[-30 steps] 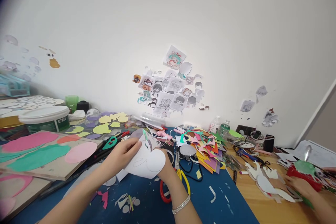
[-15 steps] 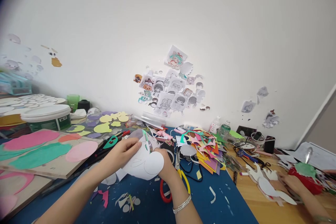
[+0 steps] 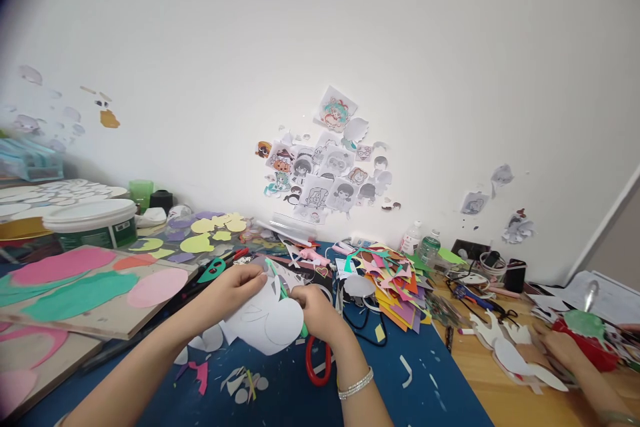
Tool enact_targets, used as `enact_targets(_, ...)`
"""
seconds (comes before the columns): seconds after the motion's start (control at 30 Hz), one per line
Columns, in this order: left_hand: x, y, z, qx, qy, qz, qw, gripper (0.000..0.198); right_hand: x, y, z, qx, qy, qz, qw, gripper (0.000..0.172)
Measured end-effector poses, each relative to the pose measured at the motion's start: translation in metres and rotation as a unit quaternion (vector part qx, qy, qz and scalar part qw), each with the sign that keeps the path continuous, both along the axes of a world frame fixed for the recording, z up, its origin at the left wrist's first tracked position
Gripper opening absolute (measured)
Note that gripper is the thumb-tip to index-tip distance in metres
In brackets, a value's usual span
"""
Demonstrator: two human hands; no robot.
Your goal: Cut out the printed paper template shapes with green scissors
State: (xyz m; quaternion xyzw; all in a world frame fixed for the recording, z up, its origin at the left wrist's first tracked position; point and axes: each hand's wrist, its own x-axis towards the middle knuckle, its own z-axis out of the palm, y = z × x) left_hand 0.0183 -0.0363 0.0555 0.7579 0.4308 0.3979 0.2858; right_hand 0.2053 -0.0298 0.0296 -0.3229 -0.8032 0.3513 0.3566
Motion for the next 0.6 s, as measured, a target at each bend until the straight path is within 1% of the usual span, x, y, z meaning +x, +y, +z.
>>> enact_targets(0.17, -0.0022, 0.0046, -0.0030, -0.040, -0.023, 0.007, 0.999, 0.030, -0.0002, -0.0001, 0.0010, -0.002, -0.007, 0.032, 0.999, 0.013)
enact_targets(0.23, -0.0029, 0.0046, -0.0027, -0.038, -0.024, 0.012, 0.999, 0.030, 0.0000, -0.0007, 0.0014, 0.001, -0.006, 0.032, 0.999, 0.012)
enact_targets(0.3, -0.0029, 0.0035, -0.0018, -0.033, -0.017, 0.009, 0.999, 0.030, 0.0011, -0.0006, 0.0011, 0.002, -0.005, 0.021, 1.000, 0.015)
enact_targets(0.43, -0.0010, -0.0002, 0.0004, -0.015, -0.005, -0.009, 1.000, 0.030, 0.0036, 0.0002, -0.0004, -0.020, -0.008, 0.000, 1.000, 0.017)
enact_targets(0.6, -0.0012, 0.0009, -0.0002, -0.016, 0.005, -0.020, 1.000, 0.029, 0.0047, -0.0017, 0.0018, -0.043, -0.007, 0.014, 0.999, 0.015)
